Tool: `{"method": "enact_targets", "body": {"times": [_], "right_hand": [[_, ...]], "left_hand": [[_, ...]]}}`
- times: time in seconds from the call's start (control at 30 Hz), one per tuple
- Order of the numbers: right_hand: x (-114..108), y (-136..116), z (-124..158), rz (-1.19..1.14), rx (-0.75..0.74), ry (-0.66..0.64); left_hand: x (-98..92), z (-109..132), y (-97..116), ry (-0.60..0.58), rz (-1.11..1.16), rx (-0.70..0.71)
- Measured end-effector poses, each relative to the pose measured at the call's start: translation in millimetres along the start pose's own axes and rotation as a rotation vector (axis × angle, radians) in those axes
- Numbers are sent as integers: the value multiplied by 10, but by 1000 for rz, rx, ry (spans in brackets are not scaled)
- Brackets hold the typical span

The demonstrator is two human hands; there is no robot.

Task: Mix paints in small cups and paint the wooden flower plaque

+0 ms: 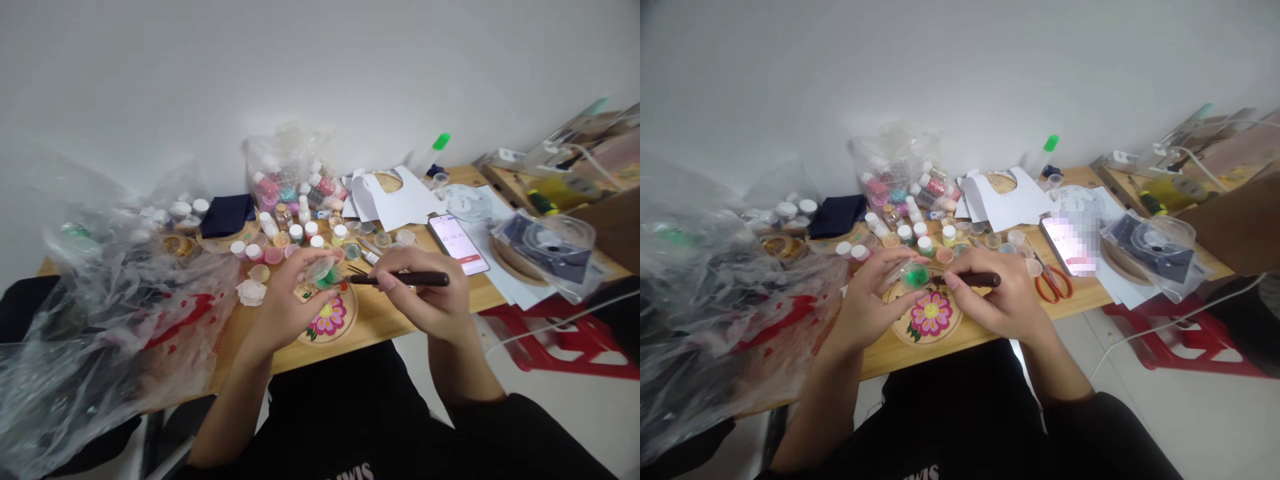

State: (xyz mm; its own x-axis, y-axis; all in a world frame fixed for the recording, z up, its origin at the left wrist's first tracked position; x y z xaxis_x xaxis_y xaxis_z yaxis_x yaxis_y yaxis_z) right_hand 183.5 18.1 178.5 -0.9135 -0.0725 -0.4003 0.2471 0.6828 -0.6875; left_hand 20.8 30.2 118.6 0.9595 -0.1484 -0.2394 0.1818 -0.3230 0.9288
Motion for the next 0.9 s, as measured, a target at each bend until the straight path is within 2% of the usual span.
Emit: {"method": "enact_targets", "body": {"times": [0.37, 0.53, 0.73, 0.9], "right_hand": [[-63, -41, 14, 56, -13, 42], [-115, -34, 38, 87, -11, 98], [-95, -19, 51, 77, 3, 72], [-148, -24, 62, 64, -9, 123]], "left_hand": [[29, -22, 72, -7, -64, 85], [40, -28, 89, 4, -124, 100], [55, -43, 89, 11, -135, 91], [59, -50, 87, 18, -130, 83]]}}
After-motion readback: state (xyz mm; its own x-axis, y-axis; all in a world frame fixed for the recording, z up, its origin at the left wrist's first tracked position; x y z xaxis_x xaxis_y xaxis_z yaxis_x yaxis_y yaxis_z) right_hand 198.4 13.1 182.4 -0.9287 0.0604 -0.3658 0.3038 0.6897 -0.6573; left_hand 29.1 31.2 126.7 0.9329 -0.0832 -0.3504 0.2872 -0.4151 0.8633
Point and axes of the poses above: each hand's wrist, its own z-axis away from the middle knuckle, its own x-axis out of the palm, y = z × x, the point moved 8 cm from there along -z, towards the middle knuckle, and after that the axes turned 1 degree about y, right-handed, at the moved point
